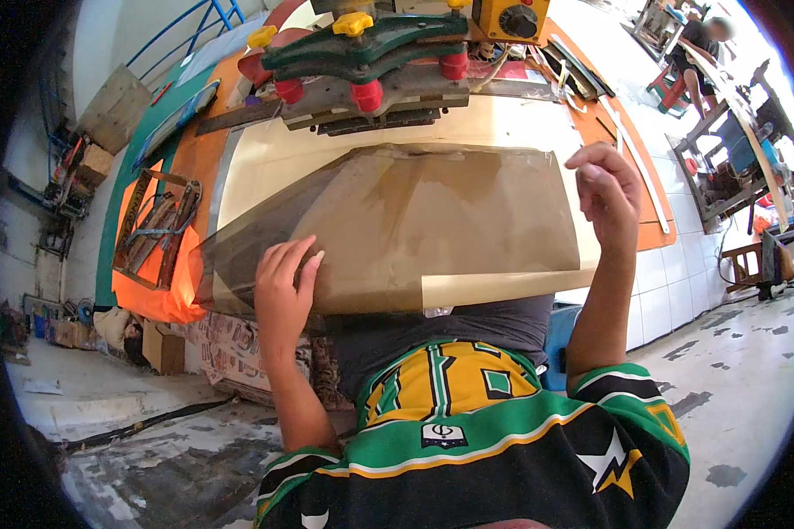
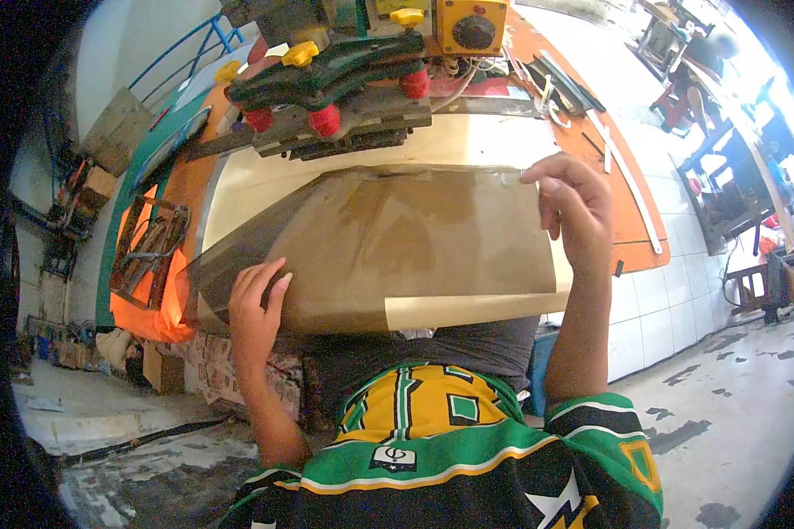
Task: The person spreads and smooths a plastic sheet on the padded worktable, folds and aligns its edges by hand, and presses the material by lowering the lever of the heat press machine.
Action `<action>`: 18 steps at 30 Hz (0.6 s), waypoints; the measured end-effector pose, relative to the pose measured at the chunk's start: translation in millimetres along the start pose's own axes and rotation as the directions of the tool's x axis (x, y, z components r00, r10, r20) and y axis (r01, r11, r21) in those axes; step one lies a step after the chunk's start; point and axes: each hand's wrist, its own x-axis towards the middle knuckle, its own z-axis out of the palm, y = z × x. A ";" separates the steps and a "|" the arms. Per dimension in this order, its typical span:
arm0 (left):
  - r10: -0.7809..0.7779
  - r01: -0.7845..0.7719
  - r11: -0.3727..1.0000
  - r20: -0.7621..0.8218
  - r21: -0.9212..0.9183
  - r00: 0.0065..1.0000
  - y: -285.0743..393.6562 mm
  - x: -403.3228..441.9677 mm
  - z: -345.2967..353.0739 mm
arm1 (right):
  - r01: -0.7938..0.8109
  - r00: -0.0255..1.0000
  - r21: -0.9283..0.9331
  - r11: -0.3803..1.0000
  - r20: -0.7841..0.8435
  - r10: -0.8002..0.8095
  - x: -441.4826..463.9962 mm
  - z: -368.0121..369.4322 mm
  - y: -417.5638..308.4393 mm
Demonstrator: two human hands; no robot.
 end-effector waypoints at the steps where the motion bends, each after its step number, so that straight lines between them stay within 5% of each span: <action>1: 0.021 -0.021 1.000 0.015 -0.003 1.000 3.8 6.0 0.8 | -0.107 0.989 -0.126 0.986 0.091 0.119 3.9 3.9 -4.2; 4: 0.138 -0.136 0.990 0.069 -0.028 0.988 18.9 27.7 6.4 | -0.229 0.917 -0.357 0.906 0.235 0.324 21.1 14.2 1.5; 6: 0.206 -0.200 0.978 0.099 -0.064 0.974 32.4 41.4 11.8 | 0.074 0.881 -0.612 0.787 0.410 0.236 33.5 21.4 21.2; 7: 0.270 -0.259 0.961 0.124 -0.100 0.955 38.1 48.5 15.4 | 0.090 0.845 -0.720 0.688 0.420 0.330 40.7 24.4 19.8; 11: 0.391 -0.356 0.916 0.210 -0.185 0.896 49.0 83.3 33.5 | 0.328 0.830 -0.735 0.594 0.524 0.191 54.7 32.1 73.9; 15: 0.457 -0.417 0.888 0.265 -0.194 0.849 49.9 116.5 67.5 | 0.402 0.808 -0.737 0.544 0.565 0.168 70.7 49.4 102.0; 18: 0.470 -0.441 0.882 0.261 -0.165 0.843 54.0 137.0 91.7 | 0.310 0.743 -0.763 0.567 0.567 0.356 91.7 56.3 105.7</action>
